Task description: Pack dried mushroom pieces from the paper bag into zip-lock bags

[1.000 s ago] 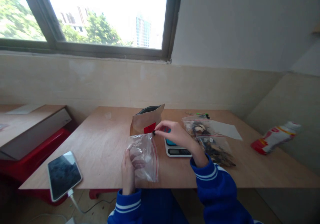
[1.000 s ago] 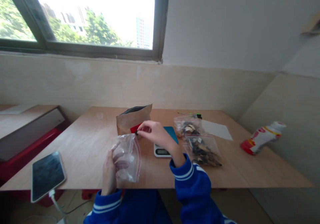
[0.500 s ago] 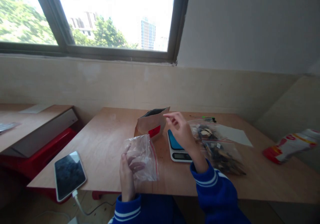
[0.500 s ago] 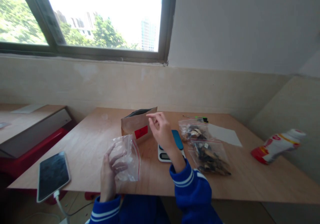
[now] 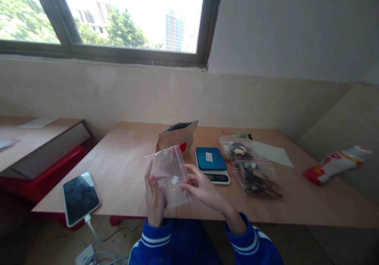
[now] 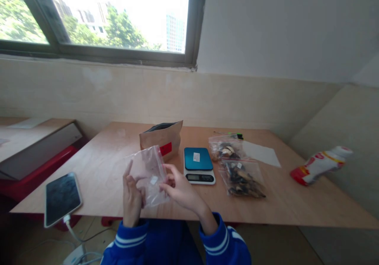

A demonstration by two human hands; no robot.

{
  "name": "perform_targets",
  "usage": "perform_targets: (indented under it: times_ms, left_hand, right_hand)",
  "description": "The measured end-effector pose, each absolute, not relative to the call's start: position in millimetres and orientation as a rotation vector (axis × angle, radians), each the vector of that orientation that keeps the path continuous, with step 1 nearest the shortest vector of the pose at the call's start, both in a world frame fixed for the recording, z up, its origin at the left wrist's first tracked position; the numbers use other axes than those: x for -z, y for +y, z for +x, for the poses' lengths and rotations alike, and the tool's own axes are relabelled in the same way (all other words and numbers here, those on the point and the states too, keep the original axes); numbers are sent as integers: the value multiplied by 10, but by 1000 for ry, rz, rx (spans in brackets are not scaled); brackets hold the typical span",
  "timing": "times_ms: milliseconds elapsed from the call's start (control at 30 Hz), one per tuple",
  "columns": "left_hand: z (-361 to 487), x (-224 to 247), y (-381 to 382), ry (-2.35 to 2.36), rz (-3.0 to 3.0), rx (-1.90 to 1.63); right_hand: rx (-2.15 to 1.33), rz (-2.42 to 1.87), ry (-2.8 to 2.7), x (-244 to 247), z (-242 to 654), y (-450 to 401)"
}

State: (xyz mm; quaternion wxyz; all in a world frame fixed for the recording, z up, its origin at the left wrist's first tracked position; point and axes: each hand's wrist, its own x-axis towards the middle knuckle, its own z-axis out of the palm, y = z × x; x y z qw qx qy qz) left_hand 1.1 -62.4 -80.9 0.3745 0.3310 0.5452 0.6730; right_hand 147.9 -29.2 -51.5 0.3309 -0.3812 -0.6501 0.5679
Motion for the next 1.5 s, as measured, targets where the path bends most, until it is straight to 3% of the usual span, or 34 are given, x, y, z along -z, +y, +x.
perform_targets:
  times_ms: [467, 533, 633, 733, 867, 967, 1133, 1333, 1500]
  left_hand:
    - [-670, 831, -708, 1581, 1025, -1435]
    - [-865, 863, -765, 1665, 1003, -1476]
    - [-1122, 959, -826, 1861, 1068, -1460]
    - [-1222, 1040, -812, 2132, 1226, -1270]
    - [-1091, 1027, -714, 2626, 1377, -1184]
    - [-965, 1030, -704, 2698, 1531, -1003]
    - [-919, 1326, -819, 2194, 1905, -585]
    - [-937, 1571, -792, 2124, 2037, -193]
    - [-886, 1506, -571, 2234, 1930, -119]
  right_hand:
    - [-1587, -915, -1651, 593, 1385, -273]
    - [-1420, -930, -1725, 553, 1469, -228]
    - [-869, -1137, -1765, 600, 1786, -116]
    - [-274, -1361, -1744, 807, 2270, -3]
    - [201, -1605, -1603, 1170, 2886, 46]
    - [328, -1804, -1498, 1375, 3154, 18]
    - [364, -1963, -1453, 1541, 3277, -31]
    - [422, -1792, -1505, 1540, 3419, -118]
    - [419, -1683, -1504, 1472, 3489, -230]
